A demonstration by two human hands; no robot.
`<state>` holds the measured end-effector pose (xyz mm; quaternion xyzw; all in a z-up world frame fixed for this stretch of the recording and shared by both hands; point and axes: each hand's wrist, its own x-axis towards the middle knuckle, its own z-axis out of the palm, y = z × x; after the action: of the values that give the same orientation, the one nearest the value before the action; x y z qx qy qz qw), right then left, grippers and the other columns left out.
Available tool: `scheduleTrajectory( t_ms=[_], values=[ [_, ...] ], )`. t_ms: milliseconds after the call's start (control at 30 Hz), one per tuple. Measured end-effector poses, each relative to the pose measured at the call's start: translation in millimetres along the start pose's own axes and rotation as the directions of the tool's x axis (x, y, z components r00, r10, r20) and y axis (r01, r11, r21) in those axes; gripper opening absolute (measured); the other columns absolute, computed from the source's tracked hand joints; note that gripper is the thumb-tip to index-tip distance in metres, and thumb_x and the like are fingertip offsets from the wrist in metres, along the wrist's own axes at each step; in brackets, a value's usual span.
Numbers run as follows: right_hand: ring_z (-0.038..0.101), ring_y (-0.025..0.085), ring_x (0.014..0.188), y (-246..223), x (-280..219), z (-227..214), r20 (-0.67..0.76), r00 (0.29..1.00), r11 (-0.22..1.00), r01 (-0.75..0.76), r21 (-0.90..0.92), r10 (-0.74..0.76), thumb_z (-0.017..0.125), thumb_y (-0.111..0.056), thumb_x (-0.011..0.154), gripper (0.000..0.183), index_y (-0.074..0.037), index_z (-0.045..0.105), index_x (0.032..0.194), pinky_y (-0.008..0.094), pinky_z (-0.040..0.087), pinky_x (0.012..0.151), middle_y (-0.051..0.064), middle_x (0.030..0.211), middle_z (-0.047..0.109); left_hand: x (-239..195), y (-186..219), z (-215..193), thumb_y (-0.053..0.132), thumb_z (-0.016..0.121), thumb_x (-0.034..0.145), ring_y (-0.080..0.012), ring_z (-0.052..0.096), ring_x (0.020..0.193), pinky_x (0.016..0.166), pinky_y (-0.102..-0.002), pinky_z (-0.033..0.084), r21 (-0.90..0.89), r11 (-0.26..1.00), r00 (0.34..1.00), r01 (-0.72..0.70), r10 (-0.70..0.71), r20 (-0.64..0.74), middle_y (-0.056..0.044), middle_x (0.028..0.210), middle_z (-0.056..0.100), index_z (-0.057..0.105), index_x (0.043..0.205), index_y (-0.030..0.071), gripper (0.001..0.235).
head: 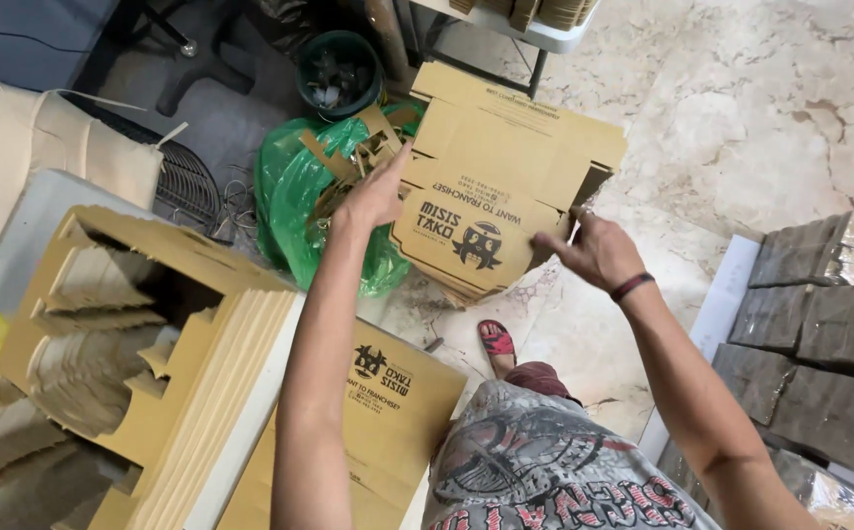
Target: Manually stripping away pre-cut waste sections from cardboard sheets and stacking the finished pieces.
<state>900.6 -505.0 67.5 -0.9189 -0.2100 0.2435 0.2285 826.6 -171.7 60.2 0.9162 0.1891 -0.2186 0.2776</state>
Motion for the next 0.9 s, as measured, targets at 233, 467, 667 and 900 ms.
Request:
scheduleTrajectory(
  t_ms=[233,467,667,900],
  values=[
    [0.072,0.046,0.099,25.6,25.1,18.2,0.106,0.994,1.000,0.011,-0.013,-0.010,0.080,-0.036,0.083,0.059,0.004,0.064,0.123,0.053,0.057,0.087,0.024,0.093,0.077,71.3,-43.6,23.3,0.006,0.057,0.089,-0.0488,0.060,0.122,0.101,-0.066,0.046,0.202,0.978,0.991,-0.048,0.072,-0.112,-0.026,0.127,0.064,0.039,0.150,0.011,0.064],
    [0.075,0.045,0.086,50.5,44.8,55.9,0.043,0.999,0.984,0.041,-0.176,-0.034,0.081,-0.024,0.079,0.052,0.006,0.068,0.120,0.050,0.063,0.076,0.026,0.087,0.075,94.7,-46.8,29.2,0.000,0.054,0.086,-0.0534,0.068,0.106,0.091,-0.066,0.052,0.264,0.963,0.992,-0.055,0.084,-0.098,-0.033,0.106,0.070,0.053,0.139,0.001,0.054],
    [0.070,0.049,0.105,10.3,24.3,13.5,0.161,0.987,0.998,-0.009,-0.064,0.019,0.084,-0.046,0.077,0.075,0.007,0.067,0.126,0.057,0.056,0.092,0.032,0.105,0.075,29.1,-3.7,1.0,0.000,0.055,0.088,-0.0503,0.066,0.115,0.100,-0.068,0.048,0.218,0.976,0.989,0.019,0.014,-0.149,-0.032,0.114,0.069,0.028,0.159,0.009,0.076],
    [0.068,0.025,0.110,86.2,-15.3,65.3,0.132,0.991,0.987,-0.034,0.155,0.013,0.072,-0.042,0.089,0.076,0.002,0.054,0.148,0.038,0.053,0.093,0.020,0.116,0.073,-160.6,-88.6,100.3,0.026,0.071,0.096,-0.0357,0.072,0.105,0.081,-0.051,0.057,-0.209,0.973,0.727,0.102,-0.216,-0.652,0.002,0.137,0.071,0.017,0.160,0.036,0.084]
  ],
)
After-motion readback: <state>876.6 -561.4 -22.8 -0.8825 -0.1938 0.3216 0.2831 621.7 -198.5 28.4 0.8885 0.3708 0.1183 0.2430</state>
